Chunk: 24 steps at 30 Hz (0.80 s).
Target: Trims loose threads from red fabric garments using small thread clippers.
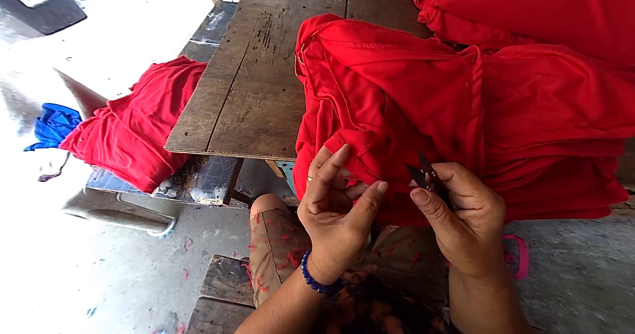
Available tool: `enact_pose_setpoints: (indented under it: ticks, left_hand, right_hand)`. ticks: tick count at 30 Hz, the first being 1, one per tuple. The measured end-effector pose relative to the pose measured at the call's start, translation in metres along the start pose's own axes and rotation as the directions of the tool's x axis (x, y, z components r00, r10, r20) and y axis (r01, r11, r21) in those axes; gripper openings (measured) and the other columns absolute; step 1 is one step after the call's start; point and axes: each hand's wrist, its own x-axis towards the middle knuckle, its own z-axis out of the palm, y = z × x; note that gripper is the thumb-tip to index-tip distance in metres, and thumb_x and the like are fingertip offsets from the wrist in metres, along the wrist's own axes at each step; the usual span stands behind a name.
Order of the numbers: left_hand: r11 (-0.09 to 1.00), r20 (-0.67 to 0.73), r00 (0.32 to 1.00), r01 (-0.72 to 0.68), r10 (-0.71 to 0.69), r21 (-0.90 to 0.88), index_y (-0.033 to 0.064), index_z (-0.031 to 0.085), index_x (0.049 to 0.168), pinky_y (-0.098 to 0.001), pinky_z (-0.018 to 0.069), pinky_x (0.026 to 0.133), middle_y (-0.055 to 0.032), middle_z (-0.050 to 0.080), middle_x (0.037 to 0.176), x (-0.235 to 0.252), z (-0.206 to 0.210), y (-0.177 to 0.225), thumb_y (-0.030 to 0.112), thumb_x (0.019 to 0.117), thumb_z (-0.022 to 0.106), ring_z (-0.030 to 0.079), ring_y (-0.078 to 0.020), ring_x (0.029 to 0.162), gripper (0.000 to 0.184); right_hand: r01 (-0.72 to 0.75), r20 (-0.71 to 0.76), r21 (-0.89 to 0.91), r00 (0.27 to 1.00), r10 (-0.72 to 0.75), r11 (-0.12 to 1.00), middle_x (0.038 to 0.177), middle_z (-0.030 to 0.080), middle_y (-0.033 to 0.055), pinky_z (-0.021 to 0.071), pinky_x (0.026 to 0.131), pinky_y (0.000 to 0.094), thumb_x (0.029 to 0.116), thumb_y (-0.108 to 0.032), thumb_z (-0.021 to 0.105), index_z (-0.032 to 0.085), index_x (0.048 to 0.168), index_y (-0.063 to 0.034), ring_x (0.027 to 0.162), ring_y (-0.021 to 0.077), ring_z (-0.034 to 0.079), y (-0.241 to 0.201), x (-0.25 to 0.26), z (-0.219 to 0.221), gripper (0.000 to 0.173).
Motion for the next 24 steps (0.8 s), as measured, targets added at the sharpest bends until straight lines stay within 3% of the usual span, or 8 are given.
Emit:
enact_pose_setpoints:
  ticks: [3, 6, 9, 11, 18, 24]
  left_hand:
    - [0.996, -0.037, 0.999, -0.014, 0.018, 0.092, 0.0053, 0.075, 0.116, -0.0275, 0.0635, 0.084, -0.0076, 0.059, 0.140, 0.003, 0.001, -0.003, -0.006, 0.0832, 0.080, 0.069, -0.0117, 0.109, 0.035]
    - [0.988, -0.036, 0.999, -0.018, 0.024, 0.156, 0.0088, 0.078, 0.101, -0.0271, 0.0612, 0.088, -0.0056, 0.064, 0.134, 0.005, -0.001, -0.001, 0.003, 0.0918, 0.074, 0.067, -0.0113, 0.113, 0.012]
    - [0.986, -0.008, 0.999, -0.035, 0.037, 0.161, 0.0105, 0.075, 0.102, -0.0267, 0.0600, 0.089, -0.0040, 0.065, 0.132, 0.005, -0.001, 0.001, 0.007, 0.0962, 0.070, 0.067, -0.0101, 0.112, 0.008]
    - [0.990, 0.007, 0.999, -0.043, 0.042, 0.137, 0.0131, 0.074, 0.104, -0.0275, 0.0588, 0.093, -0.0028, 0.065, 0.134, 0.003, -0.001, 0.000, 0.011, 0.0972, 0.070, 0.065, -0.0109, 0.118, 0.009]
    - [0.995, 0.052, 0.998, -0.039, 0.034, 0.087, 0.0156, 0.073, 0.101, -0.0328, 0.0522, 0.106, -0.0016, 0.063, 0.139, -0.005, 0.002, 0.000, 0.013, 0.0970, 0.070, 0.057, -0.0152, 0.132, 0.005]
    - [0.992, 0.074, 0.995, -0.066, 0.059, 0.106, 0.0175, 0.074, 0.104, -0.0278, 0.0532, 0.103, 0.0026, 0.063, 0.137, -0.007, 0.003, 0.000, 0.011, 0.0970, 0.070, 0.059, -0.0090, 0.126, 0.010]
  right_hand:
    - [0.013, 0.006, -0.033, 1.000, -0.013, 0.999, 0.086, 0.061, -0.0093, 0.0473, 0.068, 0.0064, 0.1001, -0.017, 0.065, 0.064, 0.106, -0.0050, 0.076, -0.0096, 0.054, -0.001, -0.003, 0.000, 0.013]
    - [0.036, 0.008, -0.090, 0.999, -0.036, 0.995, 0.086, 0.063, -0.0071, 0.0487, 0.069, 0.0068, 0.0994, -0.018, 0.067, 0.064, 0.105, -0.0029, 0.077, -0.0091, 0.056, 0.002, -0.005, -0.002, 0.017]
    - [0.056, 0.014, -0.162, 0.998, -0.055, 0.985, 0.086, 0.064, -0.0049, 0.0504, 0.072, 0.0081, 0.0996, -0.021, 0.068, 0.065, 0.103, -0.0016, 0.079, -0.0081, 0.058, 0.005, -0.008, -0.003, 0.020]
    - [0.079, 0.023, -0.209, 0.997, -0.076, 0.975, 0.086, 0.065, -0.0025, 0.0517, 0.073, 0.0096, 0.0994, -0.023, 0.069, 0.066, 0.102, -0.0008, 0.080, -0.0064, 0.060, 0.007, -0.010, -0.003, 0.022]
    - [0.132, 0.000, -0.428, 0.989, -0.146, 0.894, 0.077, 0.063, 0.0034, 0.0476, 0.066, 0.0160, 0.1001, -0.028, 0.068, 0.068, 0.096, -0.0012, 0.072, 0.0025, 0.058, 0.004, -0.010, 0.004, 0.027]
    - [0.159, -0.015, -0.484, 0.982, -0.190, 0.860, 0.077, 0.062, 0.0059, 0.0478, 0.068, 0.0183, 0.1024, -0.027, 0.065, 0.067, 0.097, 0.0000, 0.074, 0.0061, 0.059, -0.003, -0.010, 0.011, 0.028]
